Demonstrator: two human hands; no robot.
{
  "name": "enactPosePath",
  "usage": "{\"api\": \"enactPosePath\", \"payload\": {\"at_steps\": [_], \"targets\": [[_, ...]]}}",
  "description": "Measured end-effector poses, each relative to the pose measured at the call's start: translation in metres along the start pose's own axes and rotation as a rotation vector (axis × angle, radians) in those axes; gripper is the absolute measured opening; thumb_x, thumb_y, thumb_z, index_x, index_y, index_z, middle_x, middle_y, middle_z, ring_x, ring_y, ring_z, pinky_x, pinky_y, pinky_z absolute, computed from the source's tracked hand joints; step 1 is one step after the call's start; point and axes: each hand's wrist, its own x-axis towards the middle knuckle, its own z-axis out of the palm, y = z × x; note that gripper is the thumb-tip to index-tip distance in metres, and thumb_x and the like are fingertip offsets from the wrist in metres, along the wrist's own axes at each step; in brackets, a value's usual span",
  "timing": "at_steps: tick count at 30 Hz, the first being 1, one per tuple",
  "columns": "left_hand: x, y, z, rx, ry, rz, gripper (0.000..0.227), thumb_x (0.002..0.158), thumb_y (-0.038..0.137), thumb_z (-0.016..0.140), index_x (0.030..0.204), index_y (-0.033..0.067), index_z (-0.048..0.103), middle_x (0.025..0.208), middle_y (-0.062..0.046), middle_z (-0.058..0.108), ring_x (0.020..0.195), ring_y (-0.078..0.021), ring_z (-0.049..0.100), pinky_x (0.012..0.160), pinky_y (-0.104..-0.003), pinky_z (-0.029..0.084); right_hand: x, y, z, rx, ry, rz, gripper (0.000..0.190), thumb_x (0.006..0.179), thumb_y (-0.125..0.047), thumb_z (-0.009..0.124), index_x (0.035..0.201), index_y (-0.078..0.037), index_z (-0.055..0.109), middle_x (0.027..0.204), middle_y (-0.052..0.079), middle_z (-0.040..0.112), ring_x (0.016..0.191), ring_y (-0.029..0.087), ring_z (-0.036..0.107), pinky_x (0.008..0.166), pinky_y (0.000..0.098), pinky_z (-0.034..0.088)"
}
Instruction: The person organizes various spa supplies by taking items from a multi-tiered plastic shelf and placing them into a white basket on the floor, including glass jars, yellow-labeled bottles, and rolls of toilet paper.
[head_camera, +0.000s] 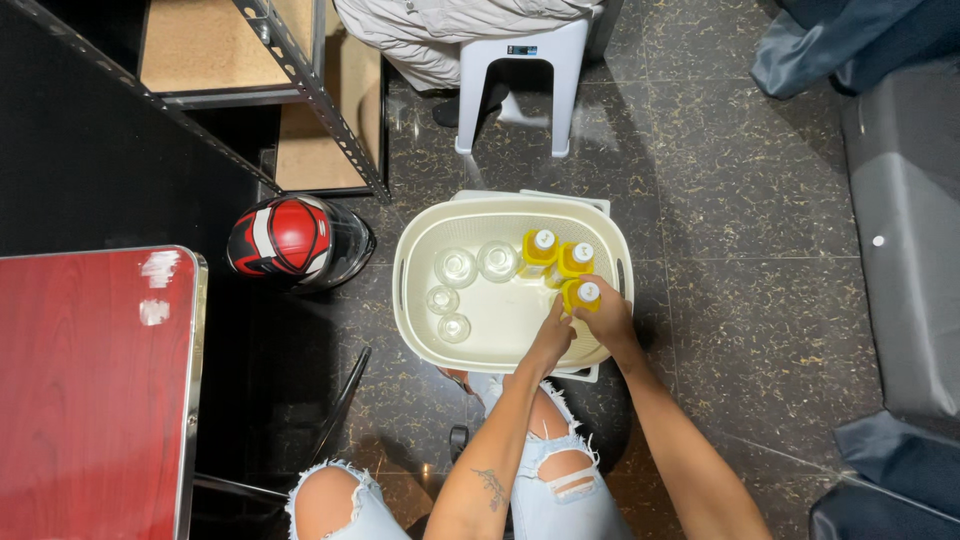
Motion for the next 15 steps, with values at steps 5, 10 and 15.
{"api": "enactPosePath", "payload": {"at_steps": [5, 10, 15], "targets": [[0.024, -0.031, 0.002, -0.009, 0.054, 0.045, 0.085, 0.088, -0.007, 0.044, 0.167, 0.0022, 0.014, 0.169, -0.031, 0.015, 0.152, -0.0396, 0.033, 0.125, -0.048, 0.03, -0.007, -0.009, -0.001, -0.033, 0.023, 0.042, 0.063, 0.089, -0.032, 0.076, 0.149, -0.023, 0.056, 0.128, 0.017, 0.071, 0.124, 0.036, 0.065, 0.108, 0.0463, 0.052], [0.03, -0.048, 0.0, -0.065, 0.085, 0.06, 0.082, 0.088, -0.005, 0.042, 0.166, 0.0004, 0.017, 0.167, -0.035, 0.015, 0.151, -0.041, 0.034, 0.125, -0.049, 0.03, -0.012, -0.01, -0.003, -0.141, -0.036, 0.108, 0.066, 0.095, -0.036, 0.07, 0.154, -0.02, 0.047, 0.131, 0.018, 0.069, 0.129, 0.034, 0.063, 0.11, 0.0466, 0.052], [0.031, -0.058, -0.005, -0.095, 0.041, 0.062, 0.077, 0.094, -0.006, 0.041, 0.167, 0.0048, 0.018, 0.167, -0.03, 0.02, 0.154, -0.0367, 0.03, 0.125, -0.046, 0.031, -0.012, 0.007, -0.002, -0.168, -0.09, 0.171, 0.083, 0.089, -0.044, 0.075, 0.158, -0.013, 0.04, 0.137, 0.021, 0.066, 0.132, 0.036, 0.06, 0.11, 0.0502, 0.051]]}}
